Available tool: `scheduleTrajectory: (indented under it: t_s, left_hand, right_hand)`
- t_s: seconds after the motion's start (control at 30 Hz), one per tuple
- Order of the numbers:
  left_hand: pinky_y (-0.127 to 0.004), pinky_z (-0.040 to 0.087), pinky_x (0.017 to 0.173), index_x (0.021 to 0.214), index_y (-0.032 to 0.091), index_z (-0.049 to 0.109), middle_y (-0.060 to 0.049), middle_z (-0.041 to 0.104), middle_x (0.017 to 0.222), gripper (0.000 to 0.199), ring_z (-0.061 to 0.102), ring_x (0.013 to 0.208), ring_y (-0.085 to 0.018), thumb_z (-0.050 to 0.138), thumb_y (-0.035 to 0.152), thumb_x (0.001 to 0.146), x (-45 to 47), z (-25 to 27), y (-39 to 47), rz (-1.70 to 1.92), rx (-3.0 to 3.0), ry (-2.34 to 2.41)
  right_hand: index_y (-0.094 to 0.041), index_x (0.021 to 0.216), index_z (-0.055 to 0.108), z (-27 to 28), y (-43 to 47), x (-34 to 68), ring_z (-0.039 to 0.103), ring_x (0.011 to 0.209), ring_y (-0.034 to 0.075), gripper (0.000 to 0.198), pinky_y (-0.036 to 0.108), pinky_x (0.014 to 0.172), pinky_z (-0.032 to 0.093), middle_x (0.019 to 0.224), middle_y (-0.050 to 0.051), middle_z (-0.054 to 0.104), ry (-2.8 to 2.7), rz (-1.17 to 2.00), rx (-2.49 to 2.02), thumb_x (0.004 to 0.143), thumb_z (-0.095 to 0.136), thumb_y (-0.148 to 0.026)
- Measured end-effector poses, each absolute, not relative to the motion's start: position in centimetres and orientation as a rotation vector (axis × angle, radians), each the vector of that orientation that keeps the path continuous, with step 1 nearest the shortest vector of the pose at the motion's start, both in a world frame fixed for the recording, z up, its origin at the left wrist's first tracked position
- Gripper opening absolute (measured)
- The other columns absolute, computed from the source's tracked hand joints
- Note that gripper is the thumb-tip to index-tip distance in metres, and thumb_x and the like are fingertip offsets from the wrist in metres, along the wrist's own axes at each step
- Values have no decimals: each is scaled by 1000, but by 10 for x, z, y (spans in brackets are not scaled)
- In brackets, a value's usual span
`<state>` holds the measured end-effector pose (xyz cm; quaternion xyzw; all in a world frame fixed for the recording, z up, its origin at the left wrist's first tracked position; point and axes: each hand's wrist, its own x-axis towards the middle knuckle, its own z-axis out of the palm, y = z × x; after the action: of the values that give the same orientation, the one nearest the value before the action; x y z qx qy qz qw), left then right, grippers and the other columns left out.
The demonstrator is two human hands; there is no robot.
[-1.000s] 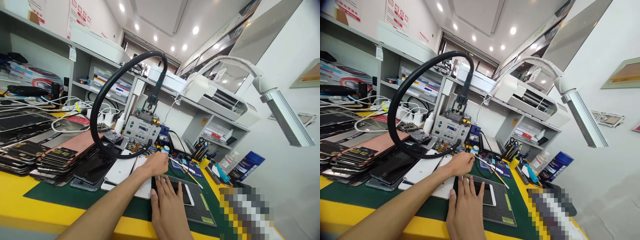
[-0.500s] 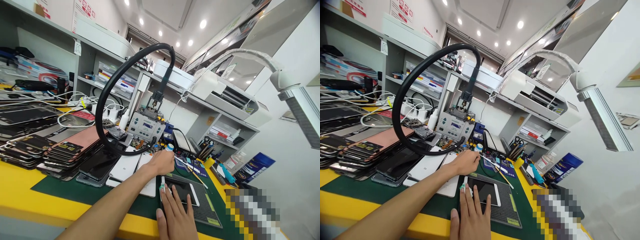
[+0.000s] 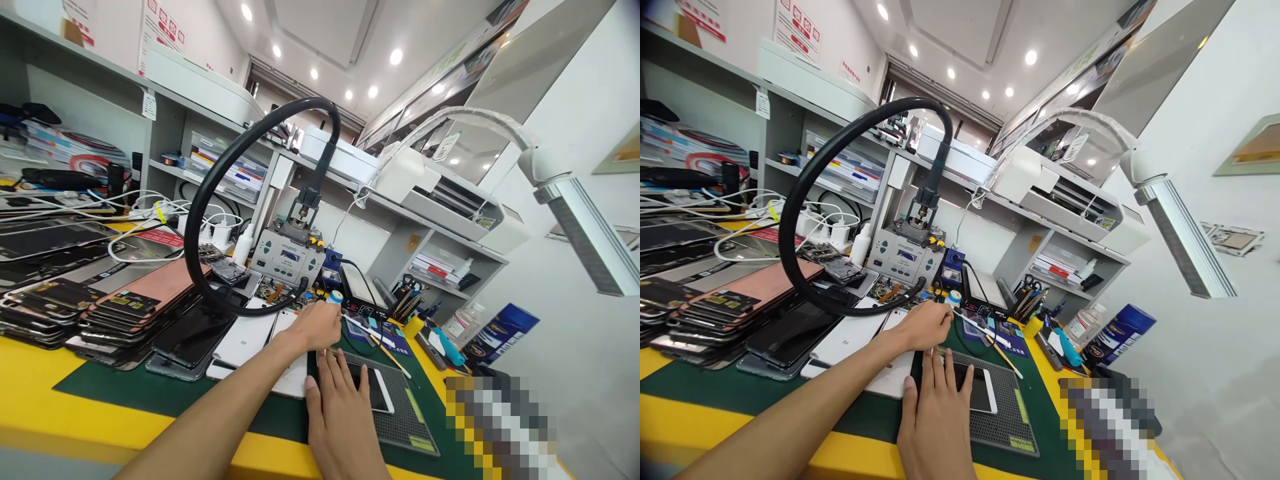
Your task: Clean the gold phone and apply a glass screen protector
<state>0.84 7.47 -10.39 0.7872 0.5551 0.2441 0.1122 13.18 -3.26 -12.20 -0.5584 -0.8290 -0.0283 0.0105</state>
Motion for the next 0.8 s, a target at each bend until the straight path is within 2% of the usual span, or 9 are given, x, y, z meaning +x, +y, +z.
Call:
scheduleTrajectory:
  t_s: [0.1,0.17,0.27,0.4,0.5,0.67,0.8]
  left_hand:
    - [-40,59,86,117,15,65,-8,68,113,27,69,97,-21,63,37,101,8,-105,76,709,2315,1605]
    - [-39,60,85,117,15,65,-8,68,113,27,69,96,-20,63,37,101,9,-105,76,702,2315,1591]
    - [-40,59,86,117,15,65,-8,68,114,27,68,97,-20,63,37,101,11,-105,75,702,2312,1587]
    - [-41,59,87,117,16,65,-8,68,114,26,68,98,-21,63,37,101,12,-106,76,698,2313,1589]
    - [-41,59,87,117,16,65,-8,68,114,26,68,98,-21,63,36,101,13,-108,78,693,2316,1590]
    - [-42,59,89,118,16,65,-8,68,116,27,68,101,-22,63,37,101,14,-110,79,701,2316,1612]
    - [-41,59,87,118,15,65,-8,68,114,27,68,98,-21,63,37,101,13,-110,78,699,2324,1627]
  right_hand:
    - [-19,159,38,-132,-43,141,21,154,37,64,73,121,16,164,-1,25,-2597,-101,-1819,107,22,-52]
    - [-22,158,41,-138,-52,148,26,152,38,64,73,119,22,161,-1,29,-2573,-161,-1863,107,22,-56]
    - [-26,154,49,-144,-62,156,34,148,39,61,74,116,28,157,-2,36,-2549,-289,-1873,107,24,-58]
    - [-27,152,51,-145,-69,162,38,146,40,59,74,113,32,156,0,37,-2610,-364,-1868,107,28,-57]
    - [-27,154,48,-138,-66,160,34,148,38,57,73,116,30,158,-2,33,-2622,-347,-1894,107,27,-52]
    - [-24,160,37,-126,-48,152,19,155,34,60,69,122,18,164,-6,20,-2605,-168,-1906,107,21,-49]
    - [-21,161,35,-120,-30,146,16,157,32,64,69,124,12,165,-4,25,-2577,-64,-1868,107,16,-50]
